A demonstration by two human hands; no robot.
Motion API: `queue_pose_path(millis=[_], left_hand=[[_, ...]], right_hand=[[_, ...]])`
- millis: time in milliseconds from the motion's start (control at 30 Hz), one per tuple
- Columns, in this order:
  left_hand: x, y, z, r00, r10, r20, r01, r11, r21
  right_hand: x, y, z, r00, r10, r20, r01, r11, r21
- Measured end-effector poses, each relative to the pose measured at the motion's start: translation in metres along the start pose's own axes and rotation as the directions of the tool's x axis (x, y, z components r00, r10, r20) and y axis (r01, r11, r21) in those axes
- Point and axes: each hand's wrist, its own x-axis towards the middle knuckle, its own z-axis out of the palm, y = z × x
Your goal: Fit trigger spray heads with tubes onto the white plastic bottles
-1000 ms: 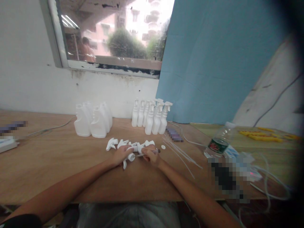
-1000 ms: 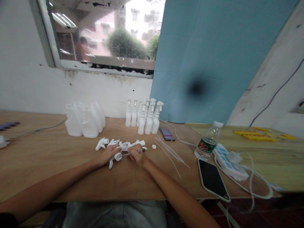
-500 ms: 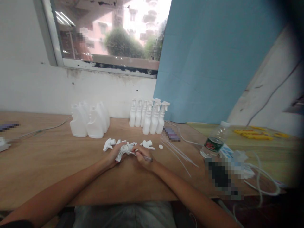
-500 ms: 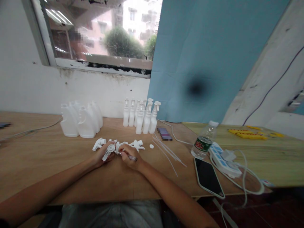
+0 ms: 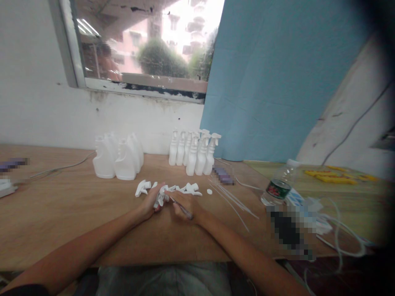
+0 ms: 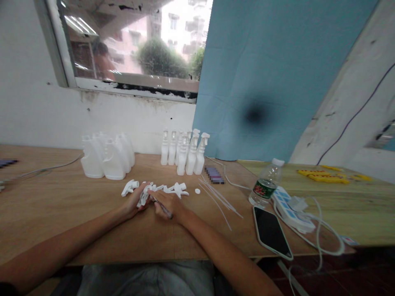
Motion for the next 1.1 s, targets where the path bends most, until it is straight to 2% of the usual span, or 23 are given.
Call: queue_pose_path(millis=[100, 200, 267, 333, 367, 433, 467, 500, 567, 600, 633, 700, 833, 967, 1100], left_hand=[[-0.002, 0.002, 0.004, 0.998, -0.003, -0.059, 0.003, 1.000, 0.006], [-0.002, 0.002, 0.005, 0.998, 0.000, -0.069, 0.005, 0.998, 0.068], [-0.002, 0.000, 0.005, 0.999, 0.006, -0.044, 0.001, 0.986, 0.167], [-0.003, 0.000, 0.003, 0.998, 0.065, -0.006, -0.060, 0.947, 0.317], [-0.005, -0.001, 0.002, 0.992, 0.123, 0.025, -0.122, 0.904, 0.411], [-0.009, 0.000, 0.001, 0.961, 0.258, 0.098, -0.263, 0.750, 0.606], [-0.011, 0.001, 0.000, 0.941, 0.307, 0.141, -0.317, 0.654, 0.687], [-0.013, 0.002, 0.000, 0.925, 0.333, 0.184, -0.352, 0.567, 0.744], [-0.016, 0.003, 0.000, 0.912, 0.322, 0.254, -0.385, 0.463, 0.798], [-0.017, 0.004, 0.000, 0.911, 0.304, 0.279, -0.394, 0.444, 0.805], [-0.018, 0.005, 0.000, 0.910, 0.289, 0.297, -0.401, 0.438, 0.805], [-0.018, 0.006, 0.001, 0.910, 0.276, 0.309, -0.405, 0.437, 0.803], [-0.016, 0.005, 0.000, 0.906, 0.266, 0.328, -0.413, 0.394, 0.821], [-0.014, 0.002, -0.001, 0.898, 0.263, 0.353, -0.424, 0.305, 0.853], [-0.014, 0.001, -0.002, 0.899, 0.274, 0.343, -0.412, 0.258, 0.874]], right_hand=[[0.000, 0.003, -0.010, 0.999, -0.022, -0.036, 0.024, 0.998, 0.055], [0.001, 0.011, -0.036, 0.999, 0.017, -0.035, -0.014, 0.996, 0.083], [0.001, 0.027, -0.058, 0.992, 0.100, -0.078, -0.094, 0.993, 0.077], [-0.003, 0.051, -0.081, 0.964, 0.251, -0.093, -0.245, 0.967, 0.068], [-0.007, 0.064, -0.092, 0.932, 0.346, -0.104, -0.341, 0.938, 0.069], [-0.017, 0.090, -0.109, 0.831, 0.544, -0.117, -0.540, 0.839, 0.060], [-0.024, 0.100, -0.115, 0.766, 0.629, -0.131, -0.625, 0.777, 0.075], [-0.030, 0.109, -0.119, 0.681, 0.714, -0.163, -0.707, 0.699, 0.105], [-0.041, 0.120, -0.122, 0.537, 0.825, -0.177, -0.806, 0.564, 0.182], [-0.045, 0.122, -0.122, 0.488, 0.856, -0.173, -0.827, 0.516, 0.221], [-0.048, 0.123, -0.121, 0.460, 0.873, -0.161, -0.835, 0.487, 0.257], [-0.050, 0.123, -0.118, 0.448, 0.885, -0.127, -0.822, 0.464, 0.330], [-0.049, 0.123, -0.114, 0.481, 0.877, -0.003, -0.793, 0.436, 0.425], [-0.052, 0.126, -0.111, 0.456, 0.886, 0.088, -0.833, 0.389, 0.394], [-0.055, 0.125, -0.108, 0.437, 0.892, 0.116, -0.864, 0.380, 0.330]])
